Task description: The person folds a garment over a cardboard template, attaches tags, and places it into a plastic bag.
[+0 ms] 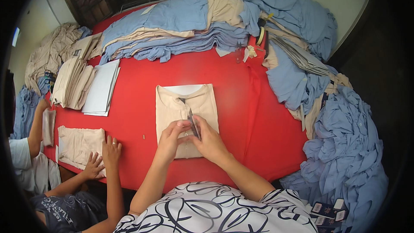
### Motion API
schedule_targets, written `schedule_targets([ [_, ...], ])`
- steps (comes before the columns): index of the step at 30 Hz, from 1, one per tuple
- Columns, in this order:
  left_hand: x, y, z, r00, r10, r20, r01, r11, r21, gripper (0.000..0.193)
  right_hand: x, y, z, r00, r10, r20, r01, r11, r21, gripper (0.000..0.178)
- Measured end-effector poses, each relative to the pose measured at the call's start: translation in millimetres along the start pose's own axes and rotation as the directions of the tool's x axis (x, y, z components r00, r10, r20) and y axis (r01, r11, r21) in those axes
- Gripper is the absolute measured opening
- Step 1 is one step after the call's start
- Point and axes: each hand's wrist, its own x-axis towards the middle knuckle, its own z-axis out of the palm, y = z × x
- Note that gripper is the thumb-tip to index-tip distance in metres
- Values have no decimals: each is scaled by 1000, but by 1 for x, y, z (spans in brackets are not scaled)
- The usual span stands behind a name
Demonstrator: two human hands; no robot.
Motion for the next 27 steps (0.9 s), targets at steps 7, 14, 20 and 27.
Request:
schedule_targets([
  [7, 6, -3, -15, 999, 13, -35, -13, 1000, 16, 28, -3, -10, 5, 994, 99, 43, -107, 966, 236, 58],
  [14, 7, -7, -21, 997, -26, -75, 38, 985, 168, 37, 1, 0, 5, 968, 229, 105, -247, 946, 210, 45],
  [20, 15, -16, -23, 996, 47, -76, -39, 994, 107, 42, 5, 13, 0, 975, -210, 67, 212, 977, -30, 24],
  [27, 3, -4, -15, 985, -168, 42, 169, 888, -428, 30, 23, 20, 0, 956, 292, 21, -266, 840, 473, 30],
])
